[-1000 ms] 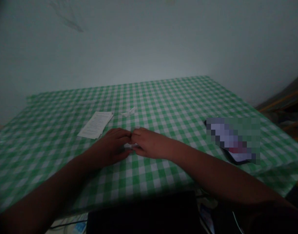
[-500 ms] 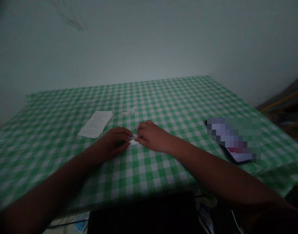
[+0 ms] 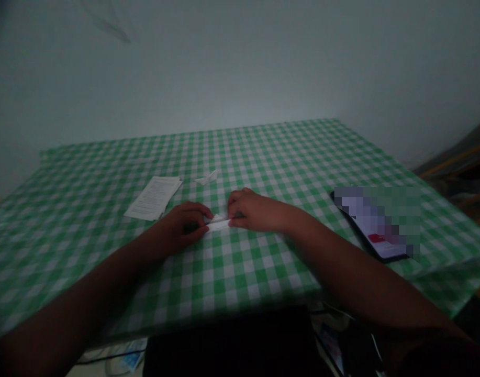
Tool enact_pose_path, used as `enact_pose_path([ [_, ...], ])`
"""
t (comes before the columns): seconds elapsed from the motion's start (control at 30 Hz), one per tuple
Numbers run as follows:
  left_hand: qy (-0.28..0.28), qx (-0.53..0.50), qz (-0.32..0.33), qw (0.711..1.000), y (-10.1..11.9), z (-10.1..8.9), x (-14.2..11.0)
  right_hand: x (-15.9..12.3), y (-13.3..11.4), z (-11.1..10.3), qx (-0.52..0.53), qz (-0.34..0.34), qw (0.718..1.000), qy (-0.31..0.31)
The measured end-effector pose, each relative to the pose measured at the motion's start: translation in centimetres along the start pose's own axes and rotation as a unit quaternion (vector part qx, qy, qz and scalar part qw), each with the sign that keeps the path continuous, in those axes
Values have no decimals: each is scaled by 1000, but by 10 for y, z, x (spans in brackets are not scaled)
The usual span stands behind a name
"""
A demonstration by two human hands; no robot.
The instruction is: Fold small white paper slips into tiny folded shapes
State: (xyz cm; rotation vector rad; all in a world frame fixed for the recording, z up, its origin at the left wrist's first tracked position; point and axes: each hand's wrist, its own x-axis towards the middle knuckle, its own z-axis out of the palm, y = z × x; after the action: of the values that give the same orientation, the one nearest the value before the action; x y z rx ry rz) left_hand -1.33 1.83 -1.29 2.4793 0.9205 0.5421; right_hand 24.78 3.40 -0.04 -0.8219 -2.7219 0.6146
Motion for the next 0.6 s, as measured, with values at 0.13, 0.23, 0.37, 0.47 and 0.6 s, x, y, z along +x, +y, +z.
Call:
enact_pose_path([
  [0.13, -6, 5, 4, 1000, -1, -1, -1, -3, 2, -6, 5, 2, 1000, -9],
  [0.23, -8, 12, -7, 1000, -1, -3, -2, -5, 1, -9, 0, 7, 1000, -8],
  [0.37, -7, 17, -7, 1000, -1, -3, -2, -6, -3, -9, 23, 26, 999, 18],
  [0.47, -9, 23, 4, 1000, -1, -2, -2, -3, -7, -4, 40, 22, 998, 39],
  [0.6, -9, 25, -3, 1000, 0, -2, -3, 0, -9, 2, 39, 22, 999, 14],
])
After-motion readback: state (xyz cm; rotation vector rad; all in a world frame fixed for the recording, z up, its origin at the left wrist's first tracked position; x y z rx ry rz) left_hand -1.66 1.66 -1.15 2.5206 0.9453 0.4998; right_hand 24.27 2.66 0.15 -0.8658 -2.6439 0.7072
